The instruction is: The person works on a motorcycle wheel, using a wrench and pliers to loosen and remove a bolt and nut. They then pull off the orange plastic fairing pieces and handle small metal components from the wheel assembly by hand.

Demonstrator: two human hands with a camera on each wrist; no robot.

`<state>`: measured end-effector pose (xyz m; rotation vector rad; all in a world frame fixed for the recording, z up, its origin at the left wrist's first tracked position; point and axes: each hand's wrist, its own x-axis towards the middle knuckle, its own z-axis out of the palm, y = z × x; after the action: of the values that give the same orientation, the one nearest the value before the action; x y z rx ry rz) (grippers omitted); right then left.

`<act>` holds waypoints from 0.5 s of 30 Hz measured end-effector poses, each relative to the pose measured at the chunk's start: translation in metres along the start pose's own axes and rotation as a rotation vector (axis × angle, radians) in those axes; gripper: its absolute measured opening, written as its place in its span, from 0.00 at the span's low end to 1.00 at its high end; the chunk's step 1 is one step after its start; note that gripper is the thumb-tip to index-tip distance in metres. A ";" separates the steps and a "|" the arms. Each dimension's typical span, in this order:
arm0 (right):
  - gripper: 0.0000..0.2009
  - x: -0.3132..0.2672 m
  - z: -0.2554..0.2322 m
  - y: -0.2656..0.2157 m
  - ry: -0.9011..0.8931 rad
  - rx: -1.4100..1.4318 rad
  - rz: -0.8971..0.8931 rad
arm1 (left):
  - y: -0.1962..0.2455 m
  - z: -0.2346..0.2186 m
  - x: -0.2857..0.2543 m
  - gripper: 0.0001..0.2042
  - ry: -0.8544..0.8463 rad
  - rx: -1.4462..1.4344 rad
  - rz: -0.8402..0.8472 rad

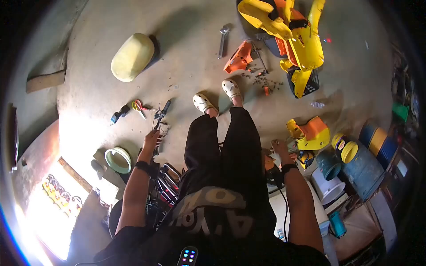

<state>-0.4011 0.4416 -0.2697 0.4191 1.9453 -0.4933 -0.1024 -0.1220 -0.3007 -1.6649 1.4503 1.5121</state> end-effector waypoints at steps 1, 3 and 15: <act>0.17 -0.002 0.003 0.010 0.008 0.015 -0.041 | 0.002 0.000 0.005 0.18 -0.011 0.015 -0.002; 0.18 0.016 0.009 0.048 0.029 -0.029 -0.109 | 0.007 0.006 0.015 0.18 -0.009 0.038 -0.021; 0.17 0.110 -0.021 0.027 -0.030 -0.014 -0.111 | 0.052 0.169 0.063 0.19 -0.206 0.068 0.046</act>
<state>-0.4476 0.4833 -0.3671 0.2949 1.9492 -0.5543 -0.2299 -0.0186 -0.3908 -1.4001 1.4213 1.5889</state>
